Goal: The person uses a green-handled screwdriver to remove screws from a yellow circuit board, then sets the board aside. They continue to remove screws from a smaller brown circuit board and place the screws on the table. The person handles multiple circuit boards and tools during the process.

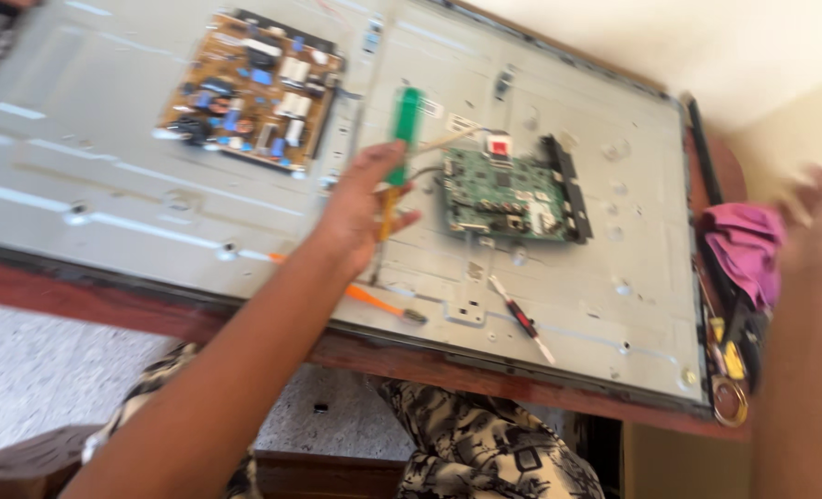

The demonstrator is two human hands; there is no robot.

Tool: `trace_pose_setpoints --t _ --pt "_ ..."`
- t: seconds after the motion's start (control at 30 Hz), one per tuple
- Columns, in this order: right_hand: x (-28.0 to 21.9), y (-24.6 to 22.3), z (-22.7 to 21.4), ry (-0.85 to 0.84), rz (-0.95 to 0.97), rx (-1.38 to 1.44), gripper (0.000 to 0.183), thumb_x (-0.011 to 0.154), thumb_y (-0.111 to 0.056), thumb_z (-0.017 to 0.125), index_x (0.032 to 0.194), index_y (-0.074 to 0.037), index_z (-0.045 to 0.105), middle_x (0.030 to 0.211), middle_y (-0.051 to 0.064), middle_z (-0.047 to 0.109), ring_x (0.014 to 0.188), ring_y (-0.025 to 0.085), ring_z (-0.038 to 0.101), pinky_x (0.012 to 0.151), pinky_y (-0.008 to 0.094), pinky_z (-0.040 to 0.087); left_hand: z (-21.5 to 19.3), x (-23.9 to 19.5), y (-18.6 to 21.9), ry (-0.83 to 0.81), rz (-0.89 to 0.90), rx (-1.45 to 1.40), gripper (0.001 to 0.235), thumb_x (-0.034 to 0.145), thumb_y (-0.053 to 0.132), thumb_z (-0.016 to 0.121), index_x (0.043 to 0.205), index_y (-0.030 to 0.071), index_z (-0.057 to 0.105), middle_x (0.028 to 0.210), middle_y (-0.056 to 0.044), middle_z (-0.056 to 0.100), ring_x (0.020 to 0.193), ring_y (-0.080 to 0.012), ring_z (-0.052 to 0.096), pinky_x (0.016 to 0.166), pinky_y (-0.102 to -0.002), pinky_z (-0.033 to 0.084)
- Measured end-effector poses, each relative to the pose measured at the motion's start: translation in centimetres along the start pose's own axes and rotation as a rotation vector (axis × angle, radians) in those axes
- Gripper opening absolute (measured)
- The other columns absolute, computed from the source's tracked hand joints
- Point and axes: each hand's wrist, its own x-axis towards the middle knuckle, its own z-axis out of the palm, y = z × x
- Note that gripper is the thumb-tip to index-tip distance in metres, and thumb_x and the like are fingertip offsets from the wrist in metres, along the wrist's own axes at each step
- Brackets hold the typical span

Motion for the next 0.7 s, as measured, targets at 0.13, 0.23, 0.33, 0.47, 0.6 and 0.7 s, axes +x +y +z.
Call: trace_pose_setpoints --t 0.13,0.23,0.33,0.47,0.6,0.7 --pt "-8.0 -6.2 10.6 -0.669 0.134 0.038 0.041 0.108 -0.028 0.043 0.138 -0.005 0.058 0.118 0.011 0.074 0.089 0.020 0.071 0.072 0.030 0.057 0.8 -1.5 0.2 -0.129 0.044 0.120 0.038 0.082 0.042 0.075 0.114 0.024 0.065 0.114 0.009 0.070 0.109 -0.0068 0.059 0.085 -0.046 0.050" --pt "-15.8 -9.5 19.3 -0.917 0.157 -0.064 0.061 0.085 -0.006 0.063 0.144 -0.014 0.053 0.112 0.008 0.075 0.088 0.017 0.072 0.069 0.034 0.060 1.1 -2.5 0.7 -0.200 0.091 0.137 0.041 0.085 0.035 0.078 0.120 0.018 0.068 0.114 0.004 0.067 0.104 -0.0115 0.059 0.083 -0.037 0.048" --pt "-20.2 -11.7 24.3 -0.808 0.105 -0.078 0.029 0.097 -0.012 0.062 0.126 -0.009 0.058 0.101 0.013 0.078 0.085 0.018 0.077 0.067 0.033 0.063 0.0 -3.0 1.8 -0.285 0.077 0.070 0.041 0.096 0.025 0.079 0.131 0.007 0.067 0.113 -0.010 0.063 0.083 -0.0250 0.044 0.065 -0.036 0.030" --pt "-20.8 -12.5 28.8 -0.613 0.213 0.314 0.013 0.103 -0.013 0.056 0.114 -0.006 0.054 0.097 0.015 0.072 0.082 0.023 0.076 0.071 0.035 0.066 -3.8 -1.7 5.1 -0.156 0.378 0.210 0.041 0.089 0.018 0.071 0.129 0.015 0.063 0.120 -0.001 0.067 0.103 -0.0134 0.065 0.081 -0.029 0.055" --pt "-19.5 -11.5 33.6 -0.596 0.112 0.426 0.013 0.108 -0.009 0.052 0.121 -0.006 0.048 0.103 0.013 0.075 0.089 0.021 0.073 0.076 0.034 0.063 -8.9 -1.4 7.8 0.162 0.499 0.813 0.049 0.088 0.009 0.066 0.136 0.017 0.062 0.123 -0.003 0.072 0.101 -0.0207 0.071 0.090 -0.033 0.056" --pt "-19.7 -10.6 37.2 -0.616 -0.010 0.383 0.014 0.108 -0.006 0.050 0.122 -0.006 0.049 0.105 0.011 0.074 0.098 0.019 0.076 0.081 0.033 0.065 -11.1 -2.0 8.5 0.247 0.519 1.240 0.056 0.083 0.007 0.072 0.136 0.018 0.060 0.128 -0.006 0.069 0.111 -0.0290 0.067 0.096 -0.039 0.052"
